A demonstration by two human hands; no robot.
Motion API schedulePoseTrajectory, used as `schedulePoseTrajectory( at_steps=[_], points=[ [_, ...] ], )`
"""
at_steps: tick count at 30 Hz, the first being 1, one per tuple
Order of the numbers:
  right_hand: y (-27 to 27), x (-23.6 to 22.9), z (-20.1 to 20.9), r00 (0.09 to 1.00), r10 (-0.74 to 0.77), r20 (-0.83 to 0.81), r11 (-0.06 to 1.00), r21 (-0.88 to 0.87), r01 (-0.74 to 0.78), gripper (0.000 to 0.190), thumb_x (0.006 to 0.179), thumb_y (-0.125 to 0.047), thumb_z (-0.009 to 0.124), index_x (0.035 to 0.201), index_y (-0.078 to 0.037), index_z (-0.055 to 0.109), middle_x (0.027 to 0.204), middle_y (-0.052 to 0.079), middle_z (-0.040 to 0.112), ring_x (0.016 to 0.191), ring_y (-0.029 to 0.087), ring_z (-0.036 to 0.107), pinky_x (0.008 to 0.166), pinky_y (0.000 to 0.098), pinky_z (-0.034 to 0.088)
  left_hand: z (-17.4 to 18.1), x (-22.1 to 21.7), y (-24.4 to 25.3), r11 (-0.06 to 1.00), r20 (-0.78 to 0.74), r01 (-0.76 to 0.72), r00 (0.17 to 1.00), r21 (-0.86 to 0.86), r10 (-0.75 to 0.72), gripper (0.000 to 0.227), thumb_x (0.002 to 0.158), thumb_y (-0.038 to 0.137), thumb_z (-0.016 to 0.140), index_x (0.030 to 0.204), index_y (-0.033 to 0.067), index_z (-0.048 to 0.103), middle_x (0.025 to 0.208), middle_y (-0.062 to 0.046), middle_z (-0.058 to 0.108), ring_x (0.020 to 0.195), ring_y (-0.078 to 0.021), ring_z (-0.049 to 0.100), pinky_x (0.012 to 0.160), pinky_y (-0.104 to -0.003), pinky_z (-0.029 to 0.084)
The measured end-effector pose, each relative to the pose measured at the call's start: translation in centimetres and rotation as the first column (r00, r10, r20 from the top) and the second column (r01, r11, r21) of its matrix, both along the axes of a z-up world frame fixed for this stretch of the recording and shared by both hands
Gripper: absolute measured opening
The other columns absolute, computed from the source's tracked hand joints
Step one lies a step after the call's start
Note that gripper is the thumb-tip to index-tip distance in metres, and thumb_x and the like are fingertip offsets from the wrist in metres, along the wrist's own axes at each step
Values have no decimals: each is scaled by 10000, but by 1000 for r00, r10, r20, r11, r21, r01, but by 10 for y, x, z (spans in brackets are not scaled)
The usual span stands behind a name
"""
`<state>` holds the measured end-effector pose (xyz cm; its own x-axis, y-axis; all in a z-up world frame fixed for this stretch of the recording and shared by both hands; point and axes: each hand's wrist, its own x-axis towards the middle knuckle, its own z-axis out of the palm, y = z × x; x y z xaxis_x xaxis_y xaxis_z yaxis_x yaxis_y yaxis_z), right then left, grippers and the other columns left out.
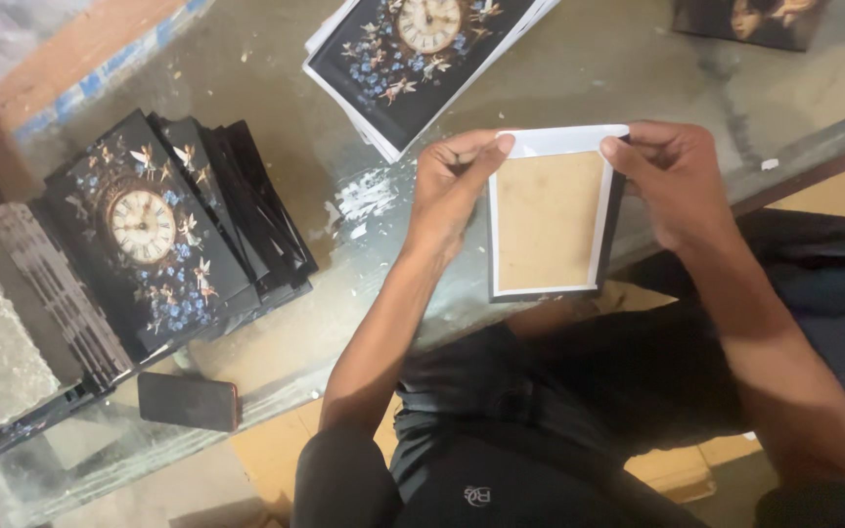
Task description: The person assembles small photo frames by hand on a glass table. They pick up a frame back, place a printed image of a clock into it, and press the edges to secure it. The person repeats this process for multiple frames, stacking the finished items on the table.
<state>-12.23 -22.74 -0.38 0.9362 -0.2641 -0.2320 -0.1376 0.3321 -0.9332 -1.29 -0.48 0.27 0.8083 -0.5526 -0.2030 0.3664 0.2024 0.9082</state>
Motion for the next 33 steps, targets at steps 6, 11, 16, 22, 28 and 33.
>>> schedulePoseTrajectory(
  at_steps=[6,11,16,22,28,33],
  points=[
    [-7,-1,3,993,113,-15,981,-156,-114,211,1053,-84,673,1215,49,705,1044,102,761,877,119,716,830,290,609,7,12,8,992,88,121,988,45,-125,216,971,75,751,1153,-42,751,1068,-100,784,945,-88,707,868,-258,563],
    [-14,0,6,987,149,62,950,-286,-126,301,1017,-106,734,1297,-3,693,1142,67,752,1004,108,706,921,286,580,17,24,18,919,250,131,939,372,-236,200,940,92,763,1125,19,777,982,-77,805,867,-108,697,774,-263,564],
    [-8,-6,-11,962,154,225,425,-894,141,278,926,-142,877,1191,-132,794,1029,128,704,1022,246,651,893,351,525,23,21,8,793,707,-140,562,592,-429,233,873,38,763,1097,83,811,1146,-109,769,1093,-317,671,988,-378,516],
    [2,-19,-32,946,143,292,278,-929,245,186,960,-198,916,1127,-164,840,893,28,702,840,207,588,802,353,476,26,11,7,871,704,125,540,475,-461,524,907,115,779,1381,-18,599,1471,-187,556,1398,-379,511,1231,-449,374],
    [14,-32,-15,957,186,224,327,-932,155,469,864,-298,912,1235,-96,710,1012,77,707,939,292,598,872,395,472,-6,0,12,805,759,16,320,593,-566,252,972,101,720,1213,27,719,1325,-112,695,1309,-263,637,1203,-400,472],
    [18,-21,12,900,434,50,310,-946,-97,930,881,-463,777,1563,25,375,1520,240,538,1384,422,523,1215,520,344,-9,-7,16,800,802,-89,154,593,-577,264,959,68,658,1210,34,729,1293,-116,716,1284,-271,649,1166,-392,481]
  ],
)
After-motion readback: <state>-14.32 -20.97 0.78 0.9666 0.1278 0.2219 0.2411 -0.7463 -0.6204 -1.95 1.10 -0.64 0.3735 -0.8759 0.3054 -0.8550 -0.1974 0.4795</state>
